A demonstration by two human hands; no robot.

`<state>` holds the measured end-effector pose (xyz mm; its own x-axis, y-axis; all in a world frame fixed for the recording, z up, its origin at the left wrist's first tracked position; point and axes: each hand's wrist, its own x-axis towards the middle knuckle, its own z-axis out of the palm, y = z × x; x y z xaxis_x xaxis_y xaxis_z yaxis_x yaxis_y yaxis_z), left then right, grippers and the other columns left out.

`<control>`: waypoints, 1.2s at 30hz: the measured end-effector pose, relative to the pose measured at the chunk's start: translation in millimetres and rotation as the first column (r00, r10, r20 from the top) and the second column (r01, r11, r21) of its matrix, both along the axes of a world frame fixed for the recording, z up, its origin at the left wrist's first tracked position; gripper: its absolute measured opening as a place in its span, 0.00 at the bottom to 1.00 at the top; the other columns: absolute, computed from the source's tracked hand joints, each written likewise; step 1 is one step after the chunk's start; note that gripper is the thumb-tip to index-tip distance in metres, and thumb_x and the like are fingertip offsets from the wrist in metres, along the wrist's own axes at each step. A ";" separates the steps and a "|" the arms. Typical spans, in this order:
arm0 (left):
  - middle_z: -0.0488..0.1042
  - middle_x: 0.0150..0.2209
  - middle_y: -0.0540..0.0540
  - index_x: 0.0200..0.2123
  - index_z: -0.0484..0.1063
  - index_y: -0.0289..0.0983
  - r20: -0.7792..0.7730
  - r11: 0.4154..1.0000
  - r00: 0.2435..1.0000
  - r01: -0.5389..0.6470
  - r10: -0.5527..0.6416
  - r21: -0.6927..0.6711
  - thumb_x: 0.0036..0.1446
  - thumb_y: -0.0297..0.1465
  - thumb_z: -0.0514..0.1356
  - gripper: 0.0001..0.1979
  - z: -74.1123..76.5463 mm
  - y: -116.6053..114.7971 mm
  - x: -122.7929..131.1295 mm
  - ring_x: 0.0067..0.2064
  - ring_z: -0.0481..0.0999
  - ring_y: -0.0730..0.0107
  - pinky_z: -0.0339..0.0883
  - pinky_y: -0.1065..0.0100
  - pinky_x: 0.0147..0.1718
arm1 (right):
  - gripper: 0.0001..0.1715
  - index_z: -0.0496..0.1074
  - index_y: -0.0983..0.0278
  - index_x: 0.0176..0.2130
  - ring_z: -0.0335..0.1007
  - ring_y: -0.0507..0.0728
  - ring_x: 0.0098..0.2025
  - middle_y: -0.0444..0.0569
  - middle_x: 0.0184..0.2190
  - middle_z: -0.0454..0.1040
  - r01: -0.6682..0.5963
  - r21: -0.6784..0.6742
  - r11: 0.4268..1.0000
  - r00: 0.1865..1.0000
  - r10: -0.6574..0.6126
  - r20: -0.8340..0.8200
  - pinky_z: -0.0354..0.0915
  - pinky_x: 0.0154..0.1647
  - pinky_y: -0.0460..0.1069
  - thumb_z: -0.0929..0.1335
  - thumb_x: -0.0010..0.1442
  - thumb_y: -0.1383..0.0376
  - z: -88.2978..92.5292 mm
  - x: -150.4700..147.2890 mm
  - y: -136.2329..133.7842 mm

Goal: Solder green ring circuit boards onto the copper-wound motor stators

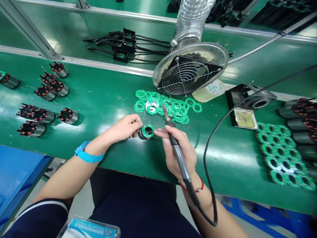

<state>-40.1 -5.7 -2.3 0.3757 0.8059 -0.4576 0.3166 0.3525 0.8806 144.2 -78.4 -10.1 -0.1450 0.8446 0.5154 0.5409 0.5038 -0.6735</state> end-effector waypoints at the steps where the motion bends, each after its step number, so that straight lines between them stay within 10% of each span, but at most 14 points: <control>1: 0.65 0.17 0.56 0.25 0.62 0.36 0.006 1.000 1.000 -0.006 0.006 0.000 0.56 0.21 0.51 0.09 0.4 0.0 0.7 0.19 0.66 0.81 0.56 0.78 0.16 | 0.25 0.62 0.58 0.57 0.75 0.59 0.43 0.47 0.38 0.79 0.003 0.006 1.000 1.000 -0.003 -0.031 0.68 0.47 0.58 0.64 0.62 0.70 -0.5 1.0 -1.9; 11: 0.62 0.16 0.57 0.21 0.61 0.36 0.011 0.997 1.000 -0.017 0.016 0.071 0.51 0.19 0.51 0.10 -1.5 0.8 1.1 0.19 0.64 0.82 0.54 0.79 0.17 | 0.12 0.73 0.60 0.45 0.74 0.53 0.24 0.44 0.27 0.76 0.073 -0.060 0.996 0.931 -0.089 -0.355 0.70 0.26 0.50 0.65 0.62 0.62 -10.6 3.9 -16.8; 28: 0.61 0.15 0.56 0.19 0.60 0.35 -0.010 0.997 0.998 -0.058 0.058 -0.049 0.51 0.17 0.50 0.12 6.0 3.8 6.0 0.16 0.61 0.84 0.51 0.78 0.15 | 0.13 0.68 0.60 0.47 0.71 0.54 0.22 0.46 0.27 0.76 -0.044 0.085 0.995 0.999 0.045 -0.003 0.67 0.25 0.52 0.64 0.60 0.67 -1.5 -2.0 -19.7; 36: 0.61 0.15 0.56 0.18 0.61 0.35 0.008 0.998 1.000 -0.028 0.029 -0.057 0.49 0.18 0.51 0.11 3.0 6.1 5.3 0.15 0.60 0.84 0.50 0.77 0.14 | 0.23 0.65 0.57 0.55 0.76 0.58 0.30 0.47 0.33 0.78 0.037 0.082 0.996 0.992 -0.027 -0.121 0.70 0.31 0.55 0.66 0.60 0.67 -13.4 0.9 -19.2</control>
<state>-34.7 0.4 0.7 0.3569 0.7891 -0.4999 0.2983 0.4109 0.8615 145.1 -97.6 -23.5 -0.0519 0.8010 0.5963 0.4760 0.5448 -0.6904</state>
